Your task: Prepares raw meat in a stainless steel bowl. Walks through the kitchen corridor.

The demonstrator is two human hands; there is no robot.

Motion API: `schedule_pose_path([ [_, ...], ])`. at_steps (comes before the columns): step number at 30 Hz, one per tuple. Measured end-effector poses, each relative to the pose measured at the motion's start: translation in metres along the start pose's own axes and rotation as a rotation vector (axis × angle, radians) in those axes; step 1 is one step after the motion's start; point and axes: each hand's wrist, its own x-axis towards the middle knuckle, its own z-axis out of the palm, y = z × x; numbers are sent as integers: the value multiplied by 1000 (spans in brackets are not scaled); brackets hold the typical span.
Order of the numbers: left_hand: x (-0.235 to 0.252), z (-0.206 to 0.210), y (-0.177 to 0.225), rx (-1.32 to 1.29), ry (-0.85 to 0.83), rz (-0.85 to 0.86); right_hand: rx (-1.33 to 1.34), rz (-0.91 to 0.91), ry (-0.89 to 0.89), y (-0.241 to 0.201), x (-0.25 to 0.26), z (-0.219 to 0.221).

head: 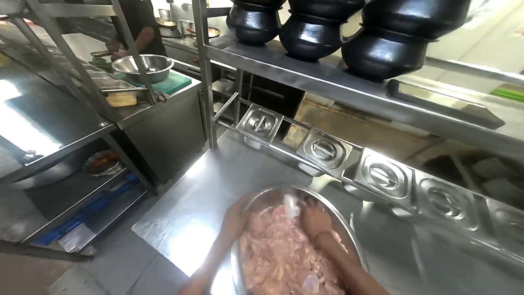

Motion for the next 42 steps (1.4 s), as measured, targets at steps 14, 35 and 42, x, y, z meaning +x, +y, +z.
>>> schedule_pose_path([
  [14,4,4,-5,-36,49,12,456,2,-310,18,-38,22],
  [35,-18,10,0,-8,192,-11,21,-48,-483,17,-123,37],
  [42,-17,9,-11,-49,166,12,231,-113,-294,52,-100,-11],
])
